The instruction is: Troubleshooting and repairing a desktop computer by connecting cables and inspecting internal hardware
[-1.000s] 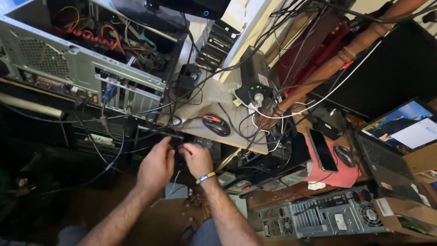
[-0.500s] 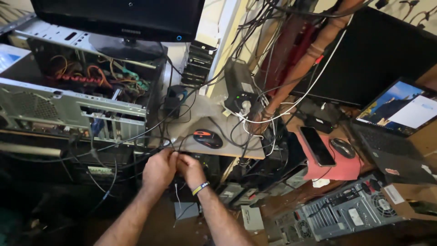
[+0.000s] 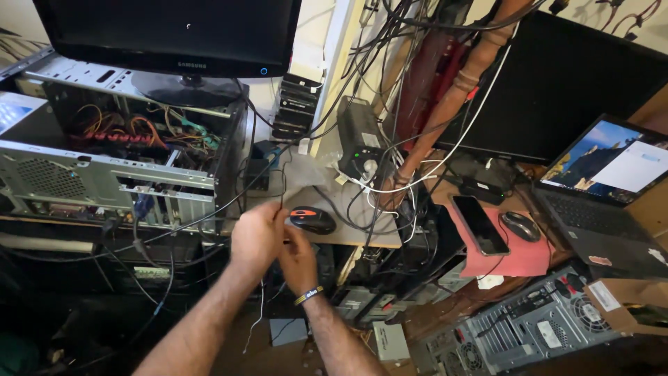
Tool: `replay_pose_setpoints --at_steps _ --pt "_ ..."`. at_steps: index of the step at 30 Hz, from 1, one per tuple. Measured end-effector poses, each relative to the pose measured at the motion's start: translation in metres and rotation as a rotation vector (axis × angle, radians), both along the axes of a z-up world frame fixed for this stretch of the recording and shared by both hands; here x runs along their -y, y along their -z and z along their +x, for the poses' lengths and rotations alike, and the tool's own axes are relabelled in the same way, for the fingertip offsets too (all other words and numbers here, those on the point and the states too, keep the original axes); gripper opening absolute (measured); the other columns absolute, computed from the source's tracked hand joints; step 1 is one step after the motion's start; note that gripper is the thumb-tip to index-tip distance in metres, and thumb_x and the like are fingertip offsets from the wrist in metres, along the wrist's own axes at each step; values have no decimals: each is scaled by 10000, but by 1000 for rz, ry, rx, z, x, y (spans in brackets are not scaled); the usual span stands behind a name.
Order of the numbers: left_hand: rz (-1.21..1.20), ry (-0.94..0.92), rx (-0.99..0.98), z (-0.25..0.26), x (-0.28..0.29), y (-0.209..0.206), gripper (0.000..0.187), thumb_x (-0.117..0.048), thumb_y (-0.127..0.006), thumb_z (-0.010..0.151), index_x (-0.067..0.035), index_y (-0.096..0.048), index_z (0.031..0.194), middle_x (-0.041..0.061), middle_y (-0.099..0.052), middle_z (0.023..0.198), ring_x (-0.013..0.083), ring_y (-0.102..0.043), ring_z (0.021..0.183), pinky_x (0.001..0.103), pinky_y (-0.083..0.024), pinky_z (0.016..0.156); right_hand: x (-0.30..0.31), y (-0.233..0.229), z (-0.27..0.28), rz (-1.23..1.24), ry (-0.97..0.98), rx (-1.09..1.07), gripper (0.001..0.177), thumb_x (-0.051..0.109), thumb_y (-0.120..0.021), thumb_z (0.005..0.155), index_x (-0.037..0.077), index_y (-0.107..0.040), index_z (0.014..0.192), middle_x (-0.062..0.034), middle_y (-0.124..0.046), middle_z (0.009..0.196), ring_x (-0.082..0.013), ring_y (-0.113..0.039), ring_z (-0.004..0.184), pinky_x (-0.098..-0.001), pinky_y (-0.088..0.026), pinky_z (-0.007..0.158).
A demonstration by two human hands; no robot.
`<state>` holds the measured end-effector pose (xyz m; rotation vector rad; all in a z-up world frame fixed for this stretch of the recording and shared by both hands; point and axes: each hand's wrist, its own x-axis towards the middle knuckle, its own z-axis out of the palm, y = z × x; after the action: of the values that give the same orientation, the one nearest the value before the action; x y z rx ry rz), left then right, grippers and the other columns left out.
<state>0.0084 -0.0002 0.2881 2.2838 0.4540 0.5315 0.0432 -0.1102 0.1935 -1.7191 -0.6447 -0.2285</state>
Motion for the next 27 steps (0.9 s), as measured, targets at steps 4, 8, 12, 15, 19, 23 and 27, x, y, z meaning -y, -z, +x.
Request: replay_pose_setpoints --at_steps 4,8,12,15,19,23,27 --pt "133 -5 21 11 -4 -37 225 -371 -617 979 -215 -777 1011 119 -764 917 390 -748 914 541 -620 781 -4 31 30 -136 68 134 195 219 -787 876 164 -769 1061 -61 -700 957 -293 -711 969 -387 -579 872" --pt "157 26 83 18 -9 -83 210 -399 -642 957 -215 -743 960 99 -760 883 391 -742 916 549 -614 773 -10 -2 24 -323 41 166 164 311 -745 910 181 -708 817 -13 -655 711 -250 -675 787 -338 -562 736" --pt "61 164 307 13 -11 -124 199 -321 -681 939 -137 -756 917 156 -716 720 434 -720 836 579 -550 676 -15 -27 28 -288 91 352 231 336 -741 941 178 -698 779 -62 -636 661 -288 -690 721 -332 -557 623" --pt "-138 258 438 9 -12 -148 153 -299 -707 942 -167 -764 888 72 -706 634 310 -744 732 458 -556 667 -13 -56 29 -264 90 276 274 345 -749 943 96 -709 835 -162 -671 720 -396 -699 781 -441 -566 658" --pt "-189 288 458 2 -35 -151 186 -302 -624 1019 -214 -773 950 1 -719 661 190 -713 691 358 -554 690 0 -111 17 -99 27 160 198 319 -711 985 138 -742 909 -119 -720 775 -321 -726 803 -382 -571 703" --pt "-90 228 435 10 -56 -115 156 -286 -661 1003 -196 -786 1034 68 -753 796 282 -741 865 425 -572 745 16 -149 23 21 -1 49 213 270 -582 1049 115 -728 1041 -93 -660 773 -209 -633 709 -333 -518 645" --pt "97 184 392 28 -69 -79 189 -278 -688 967 -163 -790 1077 136 -756 954 370 -719 976 464 -581 825 32 -208 19 251 -145 -99 412 355 -418 1112 55 -667 980 -36 -543 644 -93 -528 579 -188 -405 488"
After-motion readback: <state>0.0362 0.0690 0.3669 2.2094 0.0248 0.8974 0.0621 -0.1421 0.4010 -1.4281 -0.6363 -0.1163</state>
